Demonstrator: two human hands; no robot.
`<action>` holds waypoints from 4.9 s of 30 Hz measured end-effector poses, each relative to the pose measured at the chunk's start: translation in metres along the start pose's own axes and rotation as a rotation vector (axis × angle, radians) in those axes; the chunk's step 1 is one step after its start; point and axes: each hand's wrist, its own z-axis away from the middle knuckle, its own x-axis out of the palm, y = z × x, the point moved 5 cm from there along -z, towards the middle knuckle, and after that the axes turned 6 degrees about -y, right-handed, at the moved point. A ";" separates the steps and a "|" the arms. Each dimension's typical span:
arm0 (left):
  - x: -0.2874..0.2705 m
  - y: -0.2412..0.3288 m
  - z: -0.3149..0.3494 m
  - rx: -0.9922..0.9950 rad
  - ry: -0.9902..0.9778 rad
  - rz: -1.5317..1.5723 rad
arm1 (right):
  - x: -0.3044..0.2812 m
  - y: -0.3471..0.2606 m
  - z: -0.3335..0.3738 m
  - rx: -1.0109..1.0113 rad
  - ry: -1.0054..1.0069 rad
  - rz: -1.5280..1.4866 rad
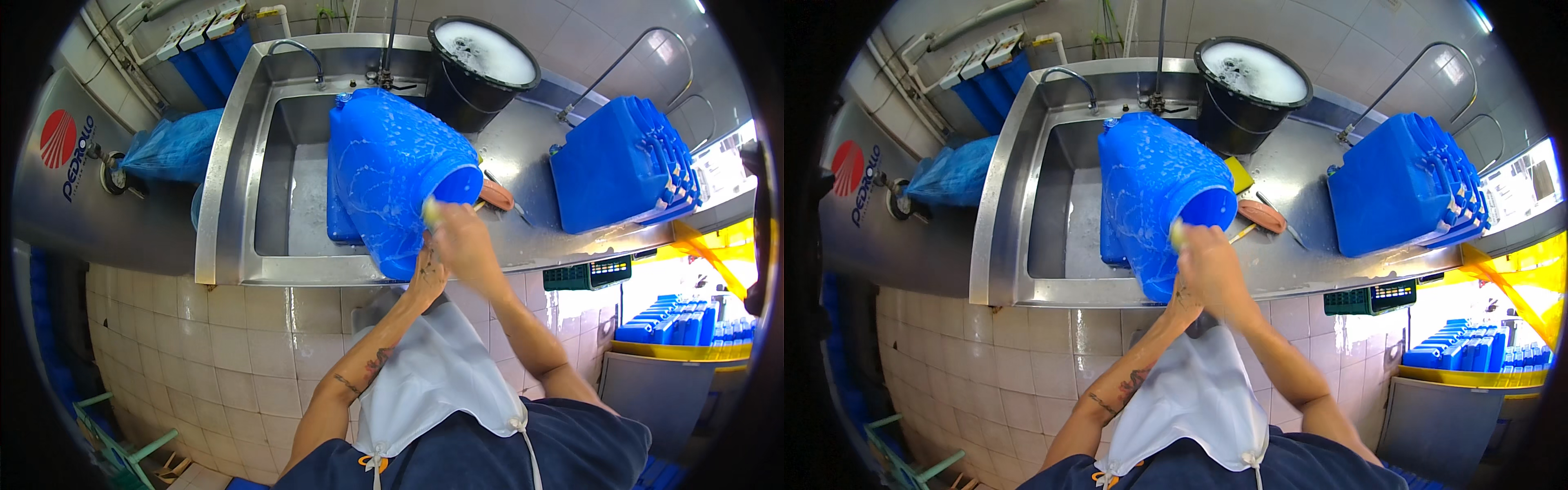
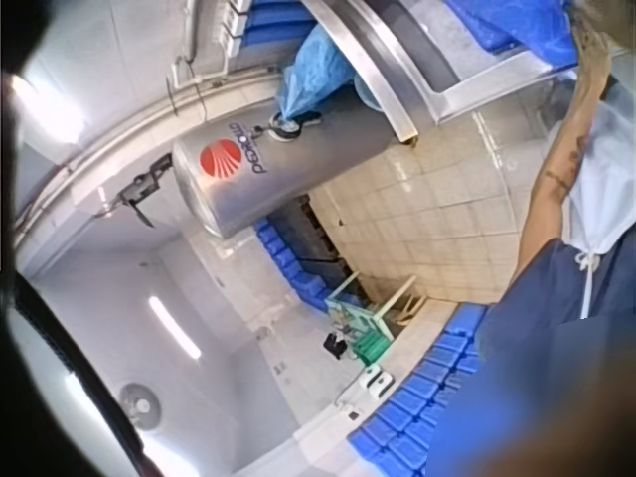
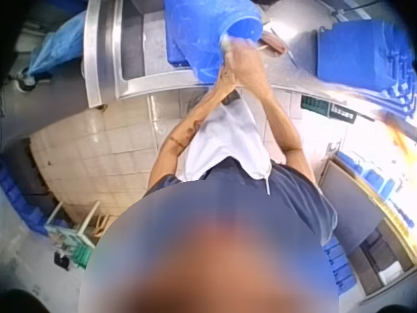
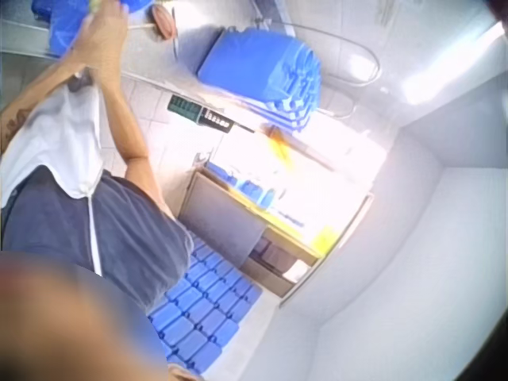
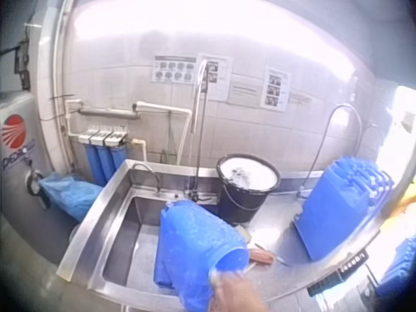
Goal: The person repeatedly washes large blue plastic containers in a stainless steel sink. They scrub the containers with a sponge, rinse them under running water, and place them on a nearby counter. The person handles multiple containers one at a time, moving them between the sink and the counter.
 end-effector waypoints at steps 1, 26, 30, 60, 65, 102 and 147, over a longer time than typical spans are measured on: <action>-0.002 -0.002 0.000 -0.025 -0.028 0.029 | 0.012 -0.002 0.007 -0.194 0.013 0.579; -0.059 -0.003 -0.022 -0.422 -0.441 -0.069 | -0.046 0.090 -0.014 -0.567 -0.112 1.522; -0.048 -0.001 -0.016 -0.416 -0.435 -0.109 | 0.000 0.125 0.003 -0.137 -0.236 0.811; -0.104 0.011 -0.069 -0.773 0.043 0.634 | 0.007 0.051 -0.055 -0.859 0.347 -0.002; -0.115 0.010 -0.061 -0.802 0.131 0.613 | -0.005 0.029 -0.070 -1.094 0.336 0.112; -0.229 0.056 0.140 -1.088 1.157 1.064 | 0.152 -0.093 -0.034 -1.061 -0.153 -0.194; -0.219 0.006 0.071 -1.067 0.763 0.851 | 0.109 -0.118 0.008 -1.081 -0.083 0.029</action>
